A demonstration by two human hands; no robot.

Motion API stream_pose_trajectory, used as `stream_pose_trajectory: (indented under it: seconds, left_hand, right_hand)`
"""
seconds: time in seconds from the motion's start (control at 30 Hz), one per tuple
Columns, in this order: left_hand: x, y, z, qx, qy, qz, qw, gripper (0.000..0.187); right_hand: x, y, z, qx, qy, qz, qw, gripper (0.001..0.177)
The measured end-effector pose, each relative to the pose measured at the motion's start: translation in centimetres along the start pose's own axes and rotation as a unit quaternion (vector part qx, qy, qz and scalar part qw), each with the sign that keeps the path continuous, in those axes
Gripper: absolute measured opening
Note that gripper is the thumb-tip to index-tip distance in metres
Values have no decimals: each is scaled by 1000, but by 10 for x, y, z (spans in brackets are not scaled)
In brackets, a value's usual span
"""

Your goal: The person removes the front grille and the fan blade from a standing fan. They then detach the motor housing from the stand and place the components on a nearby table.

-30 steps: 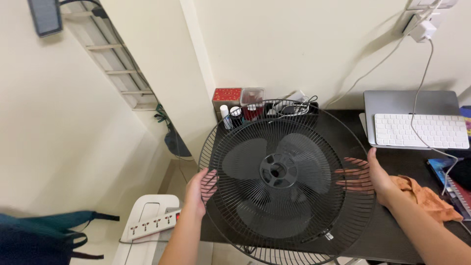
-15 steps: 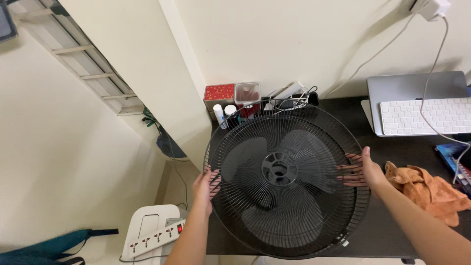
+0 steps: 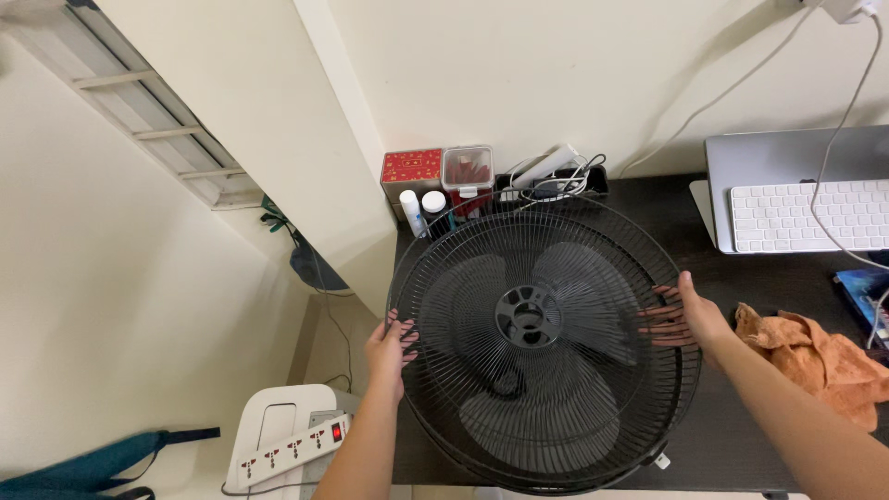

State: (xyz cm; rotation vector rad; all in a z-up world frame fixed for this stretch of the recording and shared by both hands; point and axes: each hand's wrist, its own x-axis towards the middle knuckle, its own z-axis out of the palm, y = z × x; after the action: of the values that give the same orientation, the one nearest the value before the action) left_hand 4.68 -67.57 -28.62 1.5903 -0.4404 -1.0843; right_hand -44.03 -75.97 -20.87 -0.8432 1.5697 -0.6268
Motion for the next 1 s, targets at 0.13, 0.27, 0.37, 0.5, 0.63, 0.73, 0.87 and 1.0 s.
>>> stream_pose_trajectory:
  seconds: [0.13, 0.27, 0.37, 0.5, 0.63, 0.73, 0.87, 1.0]
  left_hand:
    - [8, -5, -1, 4, 16, -6, 1000, 34]
    - [4, -6, -6, 16, 12, -15, 1000, 29]
    - [-1, -7, -9, 37, 13, -26, 999, 28]
    - [3, -16, -15, 56, 23, 1, 998, 28]
    - [9, -23, -23, 82, 65, 40, 994, 37]
    - [7, -22, -28, 84, 90, 121, 985, 48]
    - [-23, 7, -21, 134, 139, 173, 966, 57]
    - [-66, 40, -15, 156, 170, 121, 966, 63]
  right_hand:
    - [8, -3, -2, -17, -2, 8, 1000, 86]
    - [12, -4, -3, -21, -4, 18, 1000, 85]
    - [17, -2, -6, -22, -7, 15, 1000, 85]
    - [31, 13, -17, -23, 0, -31, 999, 80]
    - [58, 29, -26, 30, 18, -56, 998, 71]
    - [66, 37, -32, -12, 57, -117, 991, 68]
    - [67, 39, -34, -130, 147, -272, 942, 63]
    - [39, 23, -25, -144, 173, -311, 923, 58]
